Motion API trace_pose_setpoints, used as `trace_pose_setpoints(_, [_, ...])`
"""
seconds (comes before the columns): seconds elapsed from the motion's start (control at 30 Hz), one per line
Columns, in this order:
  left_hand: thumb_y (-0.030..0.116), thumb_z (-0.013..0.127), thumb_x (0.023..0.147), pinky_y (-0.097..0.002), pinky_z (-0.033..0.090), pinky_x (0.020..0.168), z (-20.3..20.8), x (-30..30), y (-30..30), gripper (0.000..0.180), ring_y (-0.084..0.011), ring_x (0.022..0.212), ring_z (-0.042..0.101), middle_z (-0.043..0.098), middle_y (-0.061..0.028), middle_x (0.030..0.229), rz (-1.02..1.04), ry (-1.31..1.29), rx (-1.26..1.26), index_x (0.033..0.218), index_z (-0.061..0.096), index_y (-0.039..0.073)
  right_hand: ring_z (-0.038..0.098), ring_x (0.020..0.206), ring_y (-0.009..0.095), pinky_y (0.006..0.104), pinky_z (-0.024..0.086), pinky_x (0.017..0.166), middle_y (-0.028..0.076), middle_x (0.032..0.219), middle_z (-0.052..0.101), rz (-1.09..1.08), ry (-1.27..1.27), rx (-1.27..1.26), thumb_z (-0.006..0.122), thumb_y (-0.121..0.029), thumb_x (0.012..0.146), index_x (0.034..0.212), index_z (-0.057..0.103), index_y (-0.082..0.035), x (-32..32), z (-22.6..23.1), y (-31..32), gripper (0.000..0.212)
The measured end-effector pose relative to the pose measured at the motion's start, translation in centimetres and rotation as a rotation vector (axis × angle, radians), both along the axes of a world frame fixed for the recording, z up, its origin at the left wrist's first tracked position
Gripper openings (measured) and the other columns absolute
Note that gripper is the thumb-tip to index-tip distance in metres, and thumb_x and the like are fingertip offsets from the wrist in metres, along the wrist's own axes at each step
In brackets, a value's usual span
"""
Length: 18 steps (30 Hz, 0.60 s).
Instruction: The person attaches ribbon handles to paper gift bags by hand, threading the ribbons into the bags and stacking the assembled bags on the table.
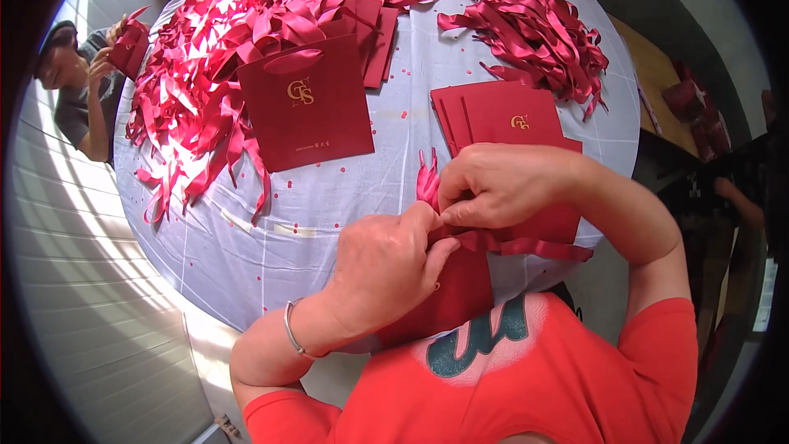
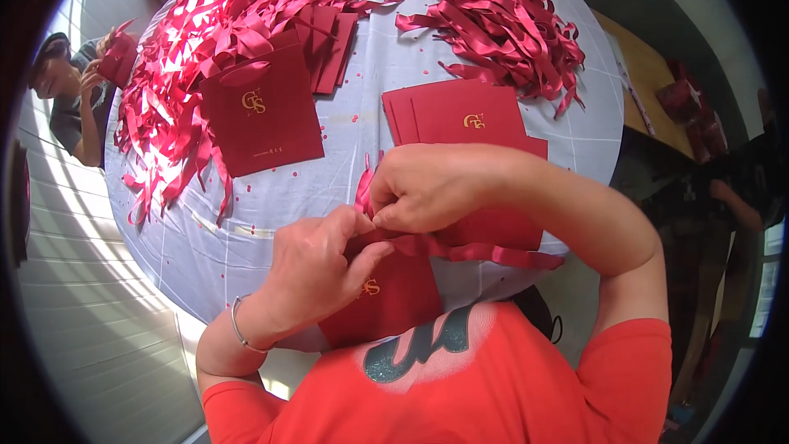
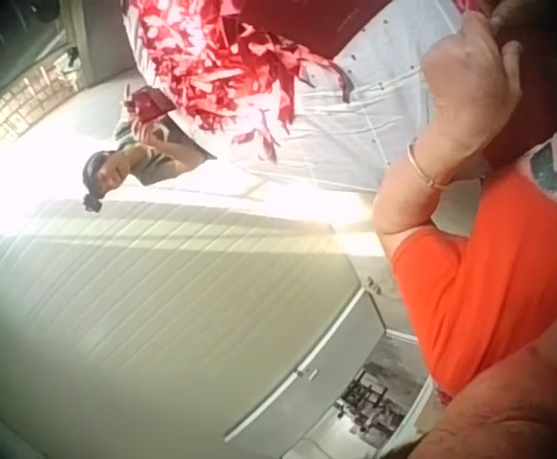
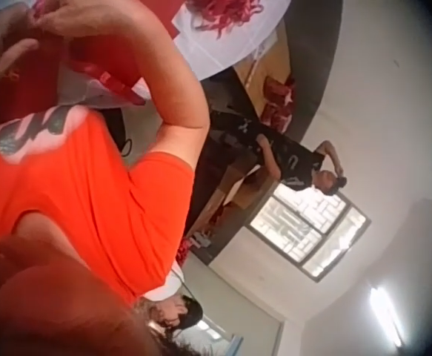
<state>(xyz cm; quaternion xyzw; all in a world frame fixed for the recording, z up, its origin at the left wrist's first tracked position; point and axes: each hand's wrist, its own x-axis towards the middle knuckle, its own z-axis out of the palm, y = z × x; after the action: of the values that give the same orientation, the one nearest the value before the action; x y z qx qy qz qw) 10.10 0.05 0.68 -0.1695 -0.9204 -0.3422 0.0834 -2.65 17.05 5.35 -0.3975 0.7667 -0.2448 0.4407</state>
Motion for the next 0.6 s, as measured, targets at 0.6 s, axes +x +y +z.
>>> trace_pose_setpoints(0.6, [0.013,0.077,0.079,-0.0384,0.049,0.051,-0.5,0.1,0.2,0.023,-0.0291,0.060,0.065,0.065,-0.0088,0.070,0.010,0.002,0.154,0.088,0.057,0.007,0.058,0.065,0.008,0.0299,0.049,0.060,0.005,0.069,0.064,-0.363,0.055,-0.212,0.067,-0.015,0.090,0.088,0.071,0.004,0.8,-1.6,-1.7,0.019])
